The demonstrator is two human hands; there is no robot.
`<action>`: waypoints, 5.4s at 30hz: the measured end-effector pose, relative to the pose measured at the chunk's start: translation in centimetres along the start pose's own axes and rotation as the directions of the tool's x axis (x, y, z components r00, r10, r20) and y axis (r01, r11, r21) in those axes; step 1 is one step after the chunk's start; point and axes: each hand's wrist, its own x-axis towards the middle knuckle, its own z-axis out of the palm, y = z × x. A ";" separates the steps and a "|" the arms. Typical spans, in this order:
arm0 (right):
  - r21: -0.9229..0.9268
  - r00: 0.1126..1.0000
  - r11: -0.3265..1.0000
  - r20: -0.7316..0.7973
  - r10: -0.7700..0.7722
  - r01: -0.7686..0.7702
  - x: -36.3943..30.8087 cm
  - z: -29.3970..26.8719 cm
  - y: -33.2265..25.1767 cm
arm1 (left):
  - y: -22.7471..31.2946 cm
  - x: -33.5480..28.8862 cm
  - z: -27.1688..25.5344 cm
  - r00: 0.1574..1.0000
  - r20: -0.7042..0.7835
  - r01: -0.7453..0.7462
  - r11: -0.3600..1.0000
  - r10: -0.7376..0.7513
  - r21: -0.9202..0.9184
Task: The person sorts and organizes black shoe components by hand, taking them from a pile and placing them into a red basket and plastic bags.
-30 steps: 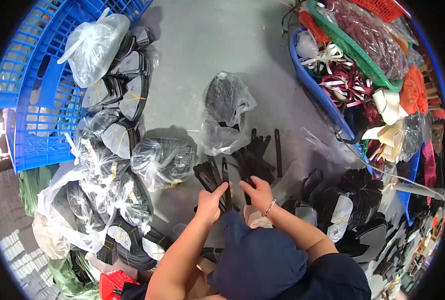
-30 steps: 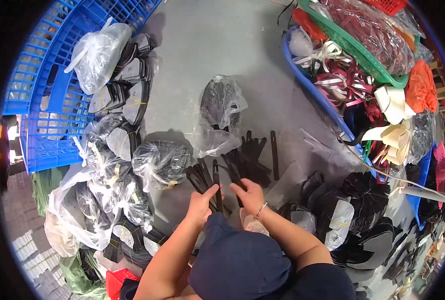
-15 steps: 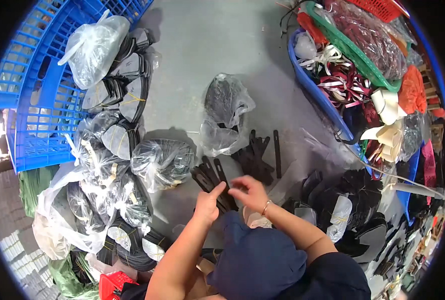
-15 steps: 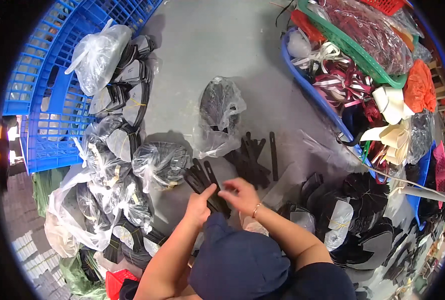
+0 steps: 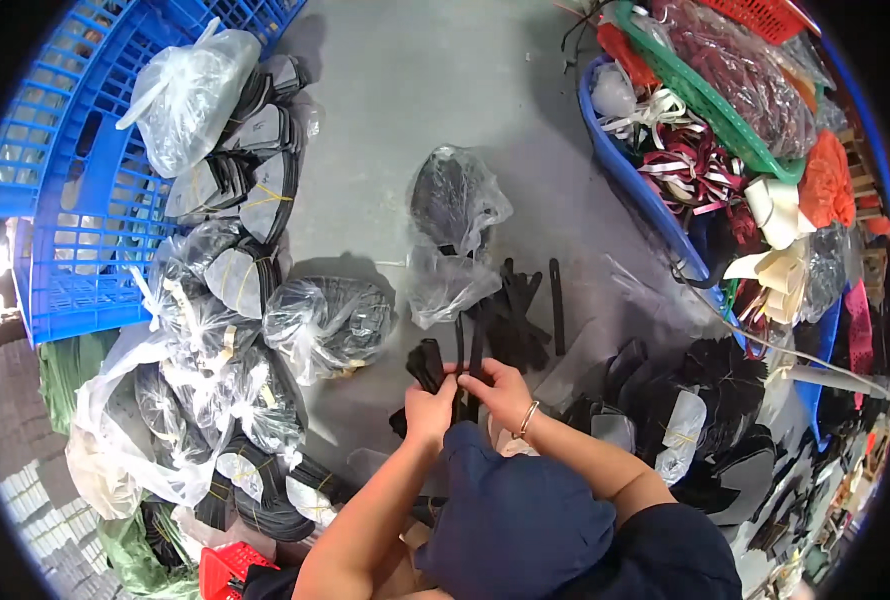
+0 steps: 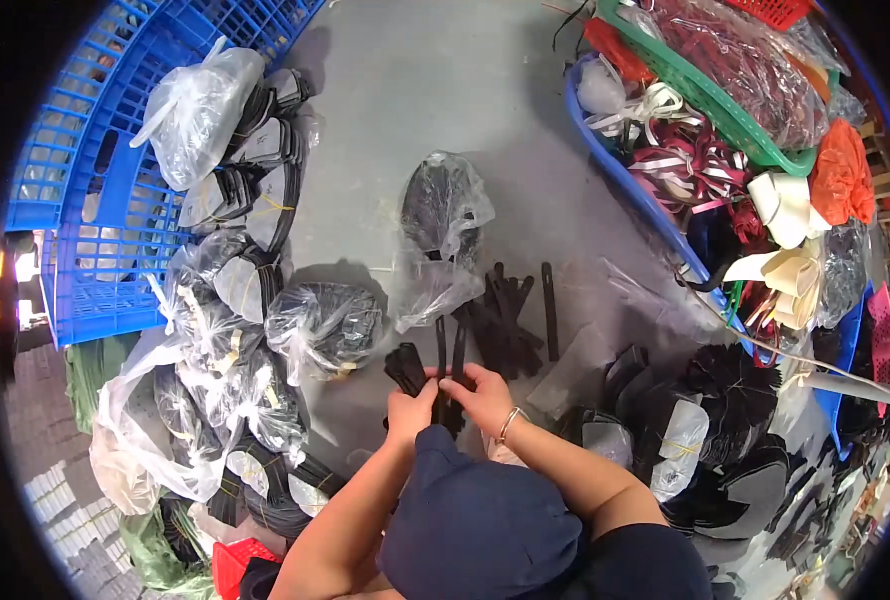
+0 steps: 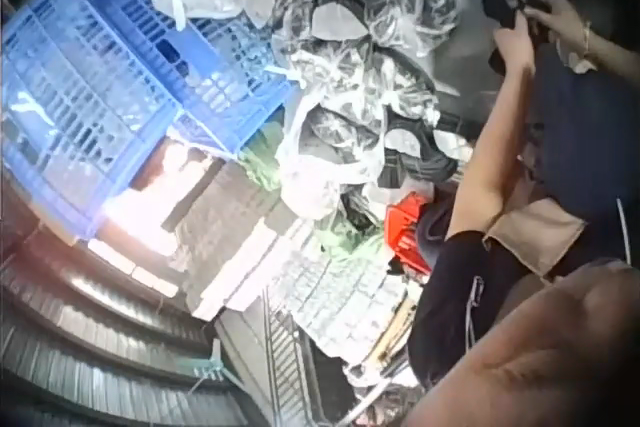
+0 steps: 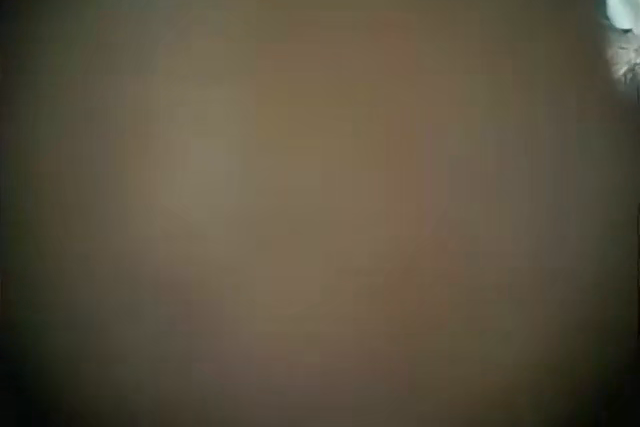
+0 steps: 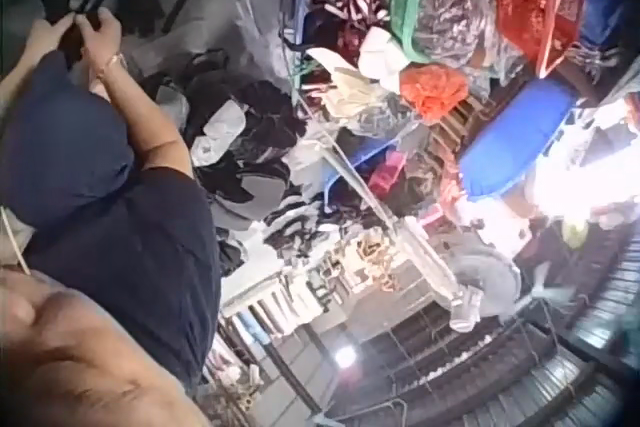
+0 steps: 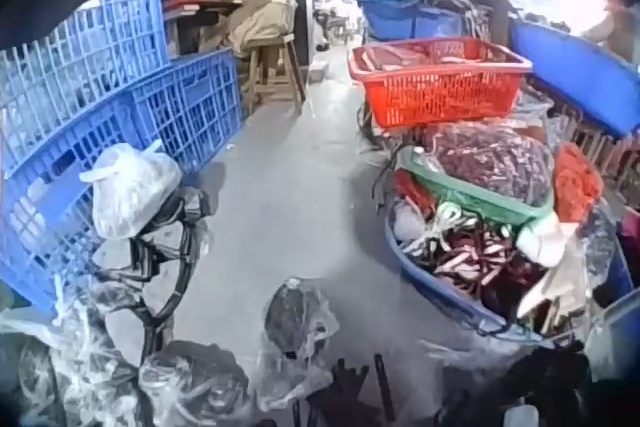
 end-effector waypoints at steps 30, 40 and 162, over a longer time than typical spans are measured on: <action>-0.024 0.999 0.999 0.037 -0.020 0.021 0.7 -0.5 -0.8 | 1.1 0.5 -1.6 0.969 0.223 0.197 0.874 -0.105 -0.444; -0.011 0.999 1.000 0.035 -0.010 0.010 0.8 -1.3 -0.3 | 1.8 0.3 -2.1 0.974 0.185 0.195 0.896 -0.130 -0.400; -0.055 0.626 0.746 0.586 -0.514 0.664 1.0 3.0 -33.4 | 25.1 -0.6 -1.5 0.823 0.258 -0.375 0.826 0.506 -0.421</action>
